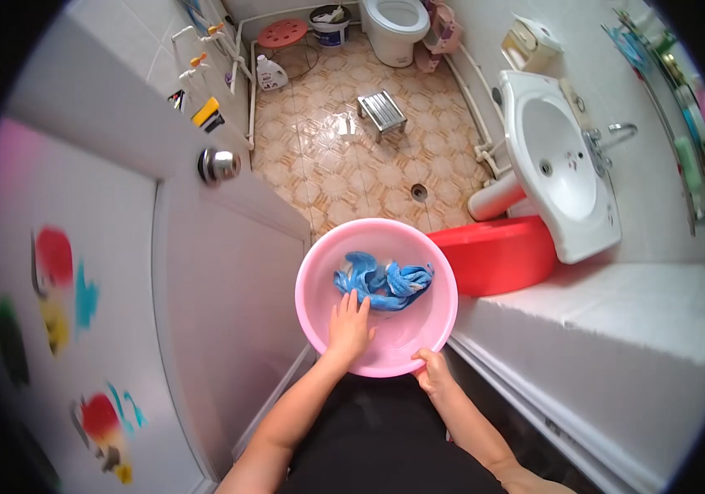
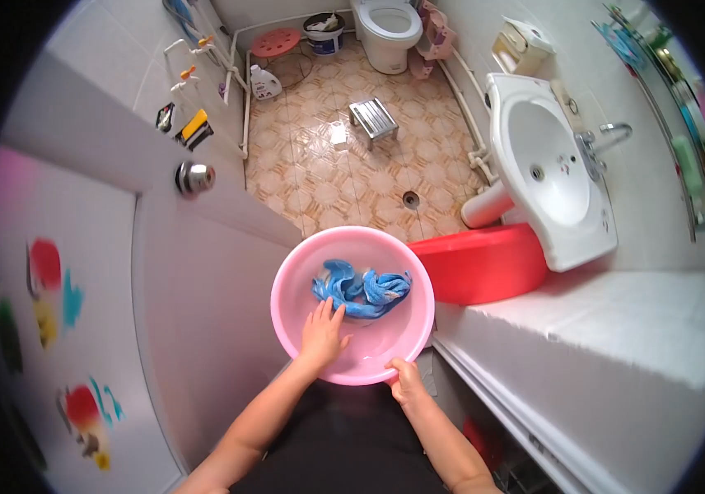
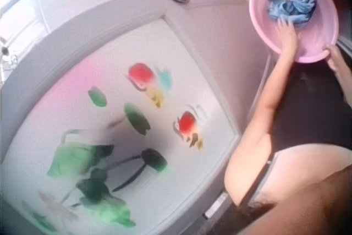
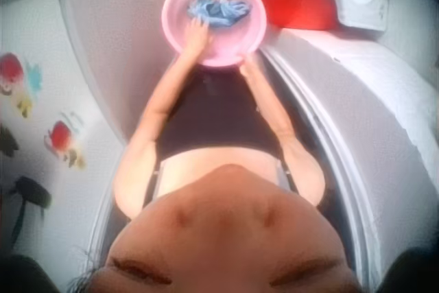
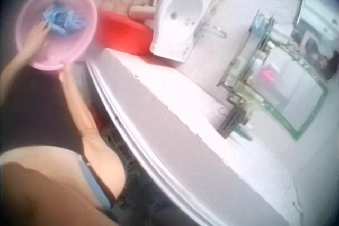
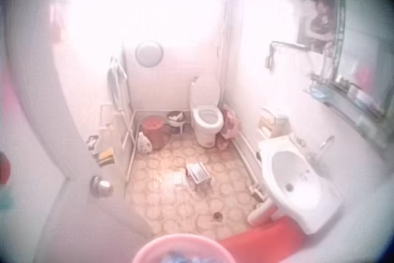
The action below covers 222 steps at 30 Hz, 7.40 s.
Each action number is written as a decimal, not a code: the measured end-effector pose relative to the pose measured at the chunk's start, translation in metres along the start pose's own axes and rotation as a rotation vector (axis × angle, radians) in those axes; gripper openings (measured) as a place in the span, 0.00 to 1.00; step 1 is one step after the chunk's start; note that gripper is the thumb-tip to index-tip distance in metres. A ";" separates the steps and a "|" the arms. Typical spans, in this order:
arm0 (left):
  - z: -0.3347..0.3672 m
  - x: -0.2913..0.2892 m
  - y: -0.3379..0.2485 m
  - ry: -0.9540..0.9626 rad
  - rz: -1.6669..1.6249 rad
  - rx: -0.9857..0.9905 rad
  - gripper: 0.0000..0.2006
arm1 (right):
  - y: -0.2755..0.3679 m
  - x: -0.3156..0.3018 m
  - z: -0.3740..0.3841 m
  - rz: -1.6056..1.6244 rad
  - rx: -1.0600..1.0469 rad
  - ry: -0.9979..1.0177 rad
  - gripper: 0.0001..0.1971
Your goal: The person washes and wrings a cloth by hand in a basin with water. The person repeatedly empties the basin, refills it with water from a tap, and rinses and wrings the cloth.
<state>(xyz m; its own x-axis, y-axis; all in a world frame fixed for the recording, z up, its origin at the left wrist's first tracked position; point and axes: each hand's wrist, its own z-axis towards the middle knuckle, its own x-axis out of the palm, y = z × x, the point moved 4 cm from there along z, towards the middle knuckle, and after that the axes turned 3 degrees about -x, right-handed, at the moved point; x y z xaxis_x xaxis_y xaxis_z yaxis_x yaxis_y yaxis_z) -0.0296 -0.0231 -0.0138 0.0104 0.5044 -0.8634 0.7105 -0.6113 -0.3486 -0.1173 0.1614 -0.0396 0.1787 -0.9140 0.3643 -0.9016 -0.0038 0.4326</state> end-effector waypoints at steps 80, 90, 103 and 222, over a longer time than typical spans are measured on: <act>0.771 -0.139 0.118 -0.059 -1.477 -1.665 0.06 | 0.258 0.723 1.057 -1.362 0.613 0.431 0.12; 0.750 -0.299 0.075 -0.124 -2.446 -1.544 0.10 | 0.566 0.734 0.867 -2.202 0.645 0.845 0.05; 0.832 -0.263 0.093 0.299 -1.899 -0.635 0.26 | 0.474 0.814 0.722 -2.012 1.185 2.498 0.05; 1.001 0.108 0.442 -0.868 -1.350 -0.899 0.11 | 0.034 0.749 1.113 -2.213 -1.404 2.244 0.33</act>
<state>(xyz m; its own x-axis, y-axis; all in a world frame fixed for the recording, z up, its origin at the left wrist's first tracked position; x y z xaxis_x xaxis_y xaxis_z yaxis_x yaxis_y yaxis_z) -0.4181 -0.8493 -0.6263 -0.9342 -0.2820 -0.2186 0.0452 0.5143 -0.8564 -0.4531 -0.9746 -0.6700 -0.1007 0.2897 -0.9518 0.2593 0.9312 0.2561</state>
